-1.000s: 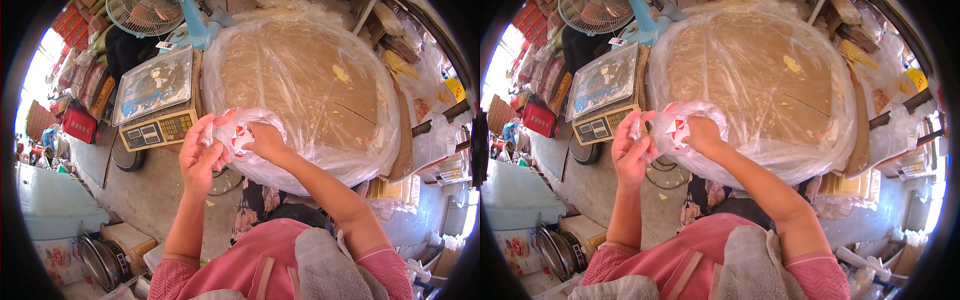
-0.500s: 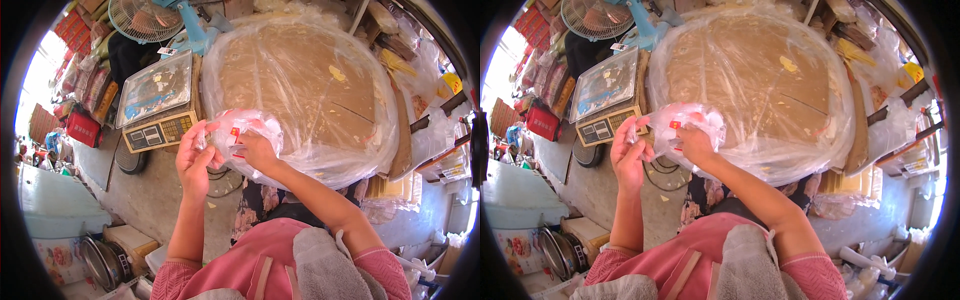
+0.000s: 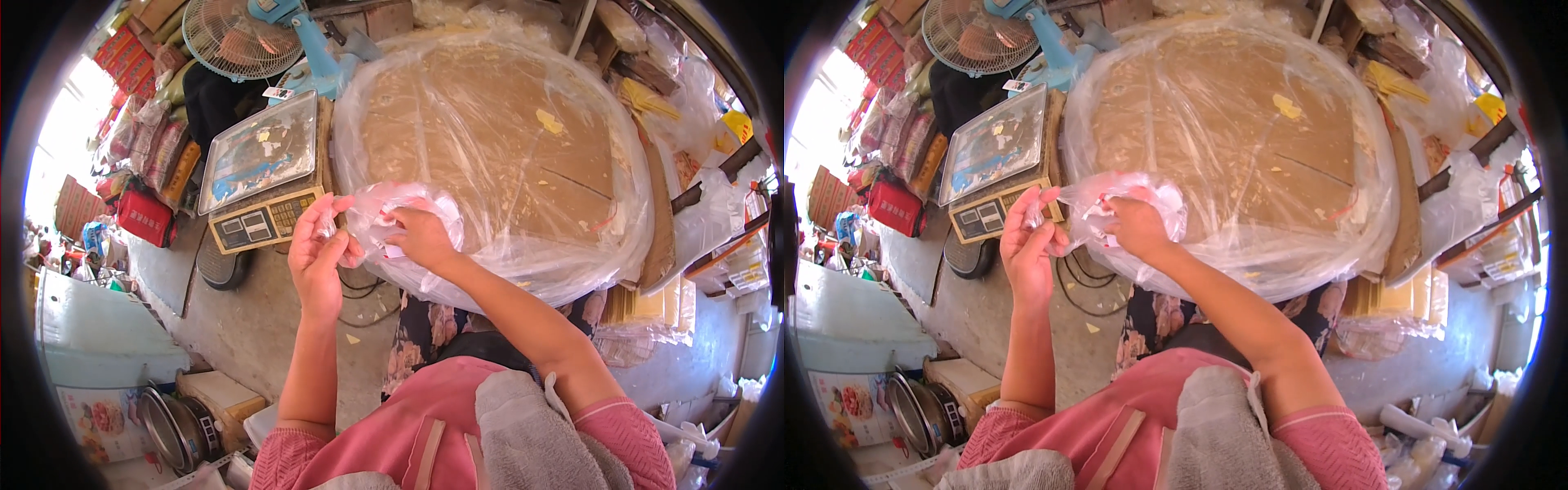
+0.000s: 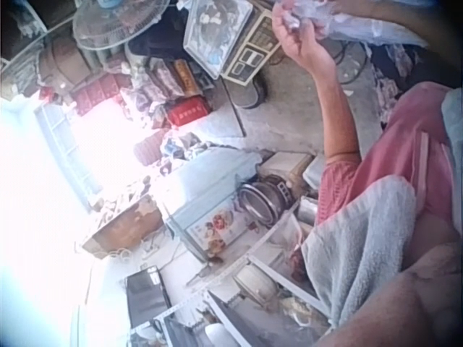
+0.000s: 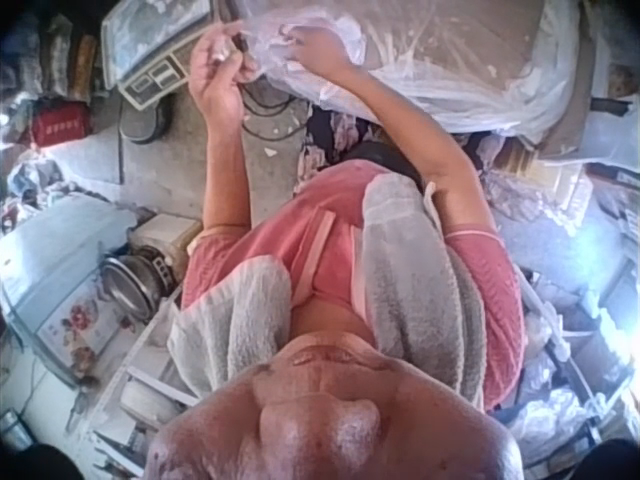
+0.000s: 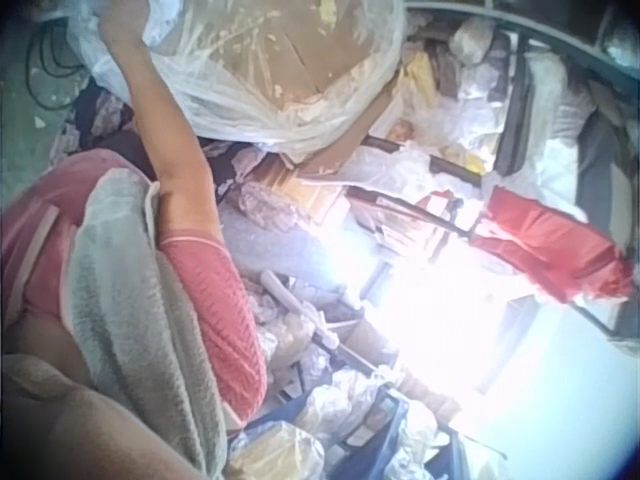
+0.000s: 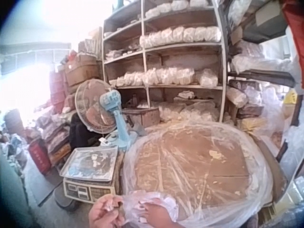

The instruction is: The person folds large circular yellow sheets into rectangular packets by hand, stacks them on a weighing scale, and then places the stack into a plastic bag.

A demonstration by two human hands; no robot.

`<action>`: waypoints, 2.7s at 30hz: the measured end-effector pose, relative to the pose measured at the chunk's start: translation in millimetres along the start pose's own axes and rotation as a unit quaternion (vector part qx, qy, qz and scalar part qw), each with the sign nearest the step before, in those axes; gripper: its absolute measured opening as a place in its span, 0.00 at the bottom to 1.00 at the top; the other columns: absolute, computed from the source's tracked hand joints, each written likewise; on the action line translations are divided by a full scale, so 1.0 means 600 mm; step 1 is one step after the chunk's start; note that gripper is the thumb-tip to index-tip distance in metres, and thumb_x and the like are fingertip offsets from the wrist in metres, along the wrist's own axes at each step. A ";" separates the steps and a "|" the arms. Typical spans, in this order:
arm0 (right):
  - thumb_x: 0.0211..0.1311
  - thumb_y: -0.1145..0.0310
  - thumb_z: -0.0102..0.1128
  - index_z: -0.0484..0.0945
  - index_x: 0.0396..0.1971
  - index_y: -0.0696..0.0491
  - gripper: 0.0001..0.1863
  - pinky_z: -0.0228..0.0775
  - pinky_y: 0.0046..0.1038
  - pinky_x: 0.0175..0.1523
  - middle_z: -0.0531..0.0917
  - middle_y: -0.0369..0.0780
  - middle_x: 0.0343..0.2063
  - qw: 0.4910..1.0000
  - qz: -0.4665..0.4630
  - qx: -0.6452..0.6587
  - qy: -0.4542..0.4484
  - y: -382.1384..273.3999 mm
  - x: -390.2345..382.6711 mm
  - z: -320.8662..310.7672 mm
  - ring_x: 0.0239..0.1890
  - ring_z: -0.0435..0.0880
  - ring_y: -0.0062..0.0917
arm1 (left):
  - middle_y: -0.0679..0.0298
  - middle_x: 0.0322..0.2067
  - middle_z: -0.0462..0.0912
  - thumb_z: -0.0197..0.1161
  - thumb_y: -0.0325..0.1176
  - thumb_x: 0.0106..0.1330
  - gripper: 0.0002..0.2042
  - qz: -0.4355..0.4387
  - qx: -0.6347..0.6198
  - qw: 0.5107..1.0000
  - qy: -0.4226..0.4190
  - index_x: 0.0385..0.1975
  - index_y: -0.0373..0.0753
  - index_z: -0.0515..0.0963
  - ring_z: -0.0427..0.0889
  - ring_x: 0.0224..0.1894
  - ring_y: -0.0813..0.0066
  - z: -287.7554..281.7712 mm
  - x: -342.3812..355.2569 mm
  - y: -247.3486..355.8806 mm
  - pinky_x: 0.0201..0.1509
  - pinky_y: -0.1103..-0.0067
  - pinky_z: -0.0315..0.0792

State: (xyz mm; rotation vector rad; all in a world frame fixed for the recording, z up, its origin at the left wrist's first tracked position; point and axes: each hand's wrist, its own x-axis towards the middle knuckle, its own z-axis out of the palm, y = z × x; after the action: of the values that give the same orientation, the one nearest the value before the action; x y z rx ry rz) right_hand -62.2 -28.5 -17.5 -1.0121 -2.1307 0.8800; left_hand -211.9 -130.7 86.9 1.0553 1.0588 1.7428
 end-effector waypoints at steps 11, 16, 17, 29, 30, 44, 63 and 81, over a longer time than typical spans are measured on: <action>0.49 0.71 0.74 0.83 0.37 0.60 0.15 0.72 0.19 0.34 0.84 0.35 0.26 0.966 0.144 0.215 -0.019 -0.106 -0.037 -0.243 0.27 0.79 0.13 | 0.52 0.54 0.73 0.60 0.28 0.65 0.25 0.126 0.123 0.984 -0.035 0.62 0.32 0.63 0.74 0.57 0.64 0.092 -0.066 0.025 0.61 0.71 0.67; 0.49 0.72 0.73 0.83 0.37 0.61 0.15 0.71 0.16 0.34 0.83 0.34 0.26 0.983 0.058 0.148 -0.088 -0.139 -0.080 -0.291 0.28 0.78 0.12 | 0.52 0.57 0.72 0.55 0.37 0.72 0.25 -0.167 -0.145 0.970 -0.103 0.64 0.31 0.60 0.75 0.57 0.66 0.179 -0.033 -0.041 0.59 0.69 0.71; 0.49 0.74 0.72 0.82 0.40 0.62 0.17 0.72 0.16 0.37 0.84 0.36 0.30 0.987 0.122 0.072 -0.074 -0.152 -0.089 -0.304 0.31 0.79 0.13 | 0.52 0.58 0.72 0.52 0.37 0.74 0.24 -0.233 -0.235 0.938 -0.100 0.65 0.32 0.60 0.75 0.57 0.65 0.194 -0.031 -0.059 0.59 0.68 0.72; 0.55 0.78 0.68 0.78 0.49 0.60 0.19 0.76 0.19 0.42 0.84 0.37 0.38 0.915 0.150 0.359 0.104 -0.050 -0.158 -0.315 0.37 0.82 0.15 | 0.55 0.57 0.73 0.38 0.50 0.76 0.24 -0.369 -0.325 0.862 -0.122 0.61 0.38 0.63 0.75 0.58 0.57 0.289 -0.044 -0.144 0.61 0.56 0.71; 0.55 0.78 0.68 0.78 0.49 0.60 0.19 0.76 0.19 0.42 0.84 0.37 0.38 0.915 0.151 0.358 0.104 -0.049 -0.165 -0.315 0.37 0.82 0.15 | 0.55 0.57 0.73 0.38 0.50 0.76 0.24 -0.370 -0.326 0.861 -0.122 0.61 0.38 0.63 0.75 0.58 0.57 0.290 -0.044 -0.149 0.61 0.56 0.71; 0.53 0.79 0.63 0.80 0.38 0.57 0.10 0.76 0.27 0.43 0.84 0.39 0.33 0.979 0.056 -0.058 0.187 -0.062 -0.192 -0.310 0.37 0.83 0.26 | 0.52 0.55 0.74 0.40 0.54 0.75 0.29 -0.401 -0.304 0.850 -0.157 0.59 0.33 0.64 0.75 0.58 0.60 0.286 -0.048 -0.155 0.61 0.64 0.73; 0.48 0.81 0.61 0.81 0.37 0.56 0.13 0.74 0.35 0.48 0.83 0.43 0.38 0.934 -0.210 -0.152 0.246 -0.029 -0.229 -0.275 0.41 0.82 0.38 | 0.46 0.59 0.70 0.51 0.34 0.73 0.19 -0.407 -0.474 0.771 -0.119 0.59 0.32 0.65 0.70 0.62 0.55 0.297 -0.060 -0.166 0.63 0.61 0.69; 0.52 0.75 0.64 0.70 0.56 0.54 0.28 0.64 0.32 0.62 0.78 0.44 0.49 0.904 0.080 0.279 0.313 -0.004 -0.297 -0.274 0.58 0.74 0.35 | 0.45 0.63 0.65 0.49 0.11 0.59 0.29 -0.288 -0.383 0.868 -0.130 0.64 0.33 0.61 0.68 0.65 0.52 0.311 -0.082 -0.161 0.66 0.62 0.68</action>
State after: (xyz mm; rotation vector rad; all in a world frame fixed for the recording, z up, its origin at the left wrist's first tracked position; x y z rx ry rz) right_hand 152.5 -126.4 38.7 -0.9910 -1.1747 0.9941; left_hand -3.0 -101.5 40.8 0.3814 0.3622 1.2783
